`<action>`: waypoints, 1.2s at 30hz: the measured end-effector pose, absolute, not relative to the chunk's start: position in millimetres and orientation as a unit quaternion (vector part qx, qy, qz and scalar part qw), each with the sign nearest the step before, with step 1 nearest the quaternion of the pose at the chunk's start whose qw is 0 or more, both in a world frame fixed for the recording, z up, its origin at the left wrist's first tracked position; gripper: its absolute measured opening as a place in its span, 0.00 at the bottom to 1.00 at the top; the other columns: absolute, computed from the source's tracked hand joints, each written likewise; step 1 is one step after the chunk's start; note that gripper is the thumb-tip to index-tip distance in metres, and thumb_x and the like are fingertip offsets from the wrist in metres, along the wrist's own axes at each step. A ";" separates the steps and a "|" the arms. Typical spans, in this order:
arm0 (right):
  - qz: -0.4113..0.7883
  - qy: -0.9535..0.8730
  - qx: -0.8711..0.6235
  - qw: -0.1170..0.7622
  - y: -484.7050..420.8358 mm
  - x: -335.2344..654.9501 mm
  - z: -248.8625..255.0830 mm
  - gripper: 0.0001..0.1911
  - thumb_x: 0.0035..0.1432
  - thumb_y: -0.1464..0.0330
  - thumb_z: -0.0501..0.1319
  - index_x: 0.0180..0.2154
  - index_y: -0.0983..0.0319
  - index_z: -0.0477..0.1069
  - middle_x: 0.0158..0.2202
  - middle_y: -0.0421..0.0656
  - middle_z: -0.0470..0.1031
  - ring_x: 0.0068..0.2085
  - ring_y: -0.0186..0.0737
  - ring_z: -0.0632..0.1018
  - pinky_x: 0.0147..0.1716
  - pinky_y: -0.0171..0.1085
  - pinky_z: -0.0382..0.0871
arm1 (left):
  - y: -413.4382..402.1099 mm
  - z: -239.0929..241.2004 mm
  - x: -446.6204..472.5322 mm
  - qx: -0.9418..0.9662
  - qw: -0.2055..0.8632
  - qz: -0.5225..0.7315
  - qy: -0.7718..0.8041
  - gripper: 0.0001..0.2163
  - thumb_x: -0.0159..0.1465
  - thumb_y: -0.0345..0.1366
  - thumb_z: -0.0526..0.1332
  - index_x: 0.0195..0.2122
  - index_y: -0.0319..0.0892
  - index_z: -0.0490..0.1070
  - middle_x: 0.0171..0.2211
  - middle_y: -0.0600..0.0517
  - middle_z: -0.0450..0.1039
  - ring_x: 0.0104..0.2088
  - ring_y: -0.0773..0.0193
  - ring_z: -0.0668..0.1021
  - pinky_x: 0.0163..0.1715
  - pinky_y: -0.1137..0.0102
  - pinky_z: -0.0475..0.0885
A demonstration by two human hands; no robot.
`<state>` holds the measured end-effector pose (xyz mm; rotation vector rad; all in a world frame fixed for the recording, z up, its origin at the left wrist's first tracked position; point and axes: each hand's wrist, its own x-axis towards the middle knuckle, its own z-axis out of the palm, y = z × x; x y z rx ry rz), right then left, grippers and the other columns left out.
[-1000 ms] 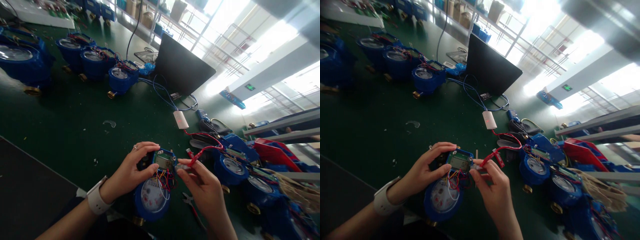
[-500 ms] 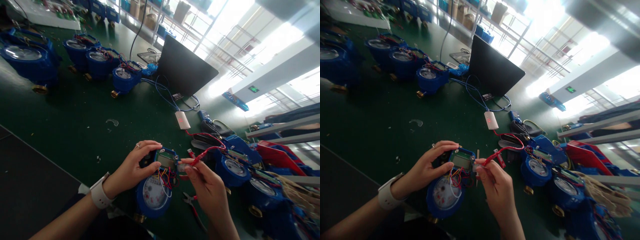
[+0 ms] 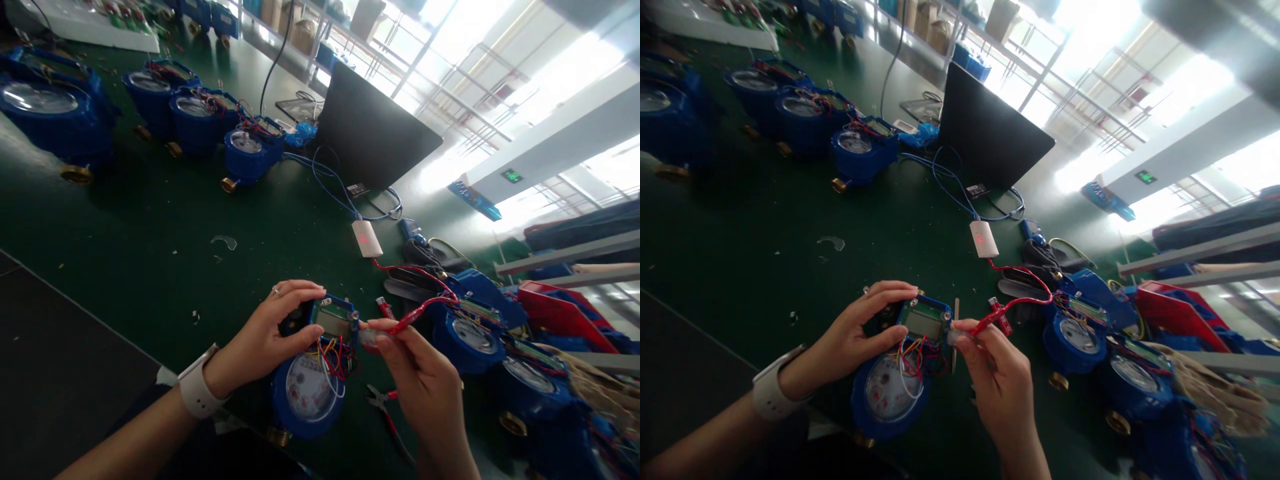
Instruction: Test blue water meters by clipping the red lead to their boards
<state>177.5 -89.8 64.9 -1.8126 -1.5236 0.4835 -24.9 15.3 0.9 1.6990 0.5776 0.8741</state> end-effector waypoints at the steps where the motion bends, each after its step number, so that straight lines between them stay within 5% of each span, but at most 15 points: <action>1: 0.184 -0.594 -0.700 0.350 -89.5 176.8 66.2 0.07 0.65 0.67 0.60 0.41 0.55 0.77 0.35 0.38 0.83 0.29 0.35 0.82 0.26 0.29 0.76 | 15.1 0.9 -25.0 0.715 0.543 0.367 0.242 0.16 0.67 0.35 0.61 0.55 0.46 0.67 0.55 0.48 0.69 0.56 0.56 0.71 0.57 0.59 0.66; 36: 0.186 -0.611 -0.693 0.336 -85.2 171.2 66.7 0.07 0.64 0.71 0.60 0.38 0.60 0.77 0.34 0.40 0.81 0.30 0.31 0.80 0.26 0.26 0.74 | 14.5 0.7 -24.1 0.711 0.551 0.364 0.242 0.16 0.66 0.33 0.61 0.55 0.46 0.67 0.56 0.47 0.68 0.57 0.56 0.70 0.58 0.58 0.65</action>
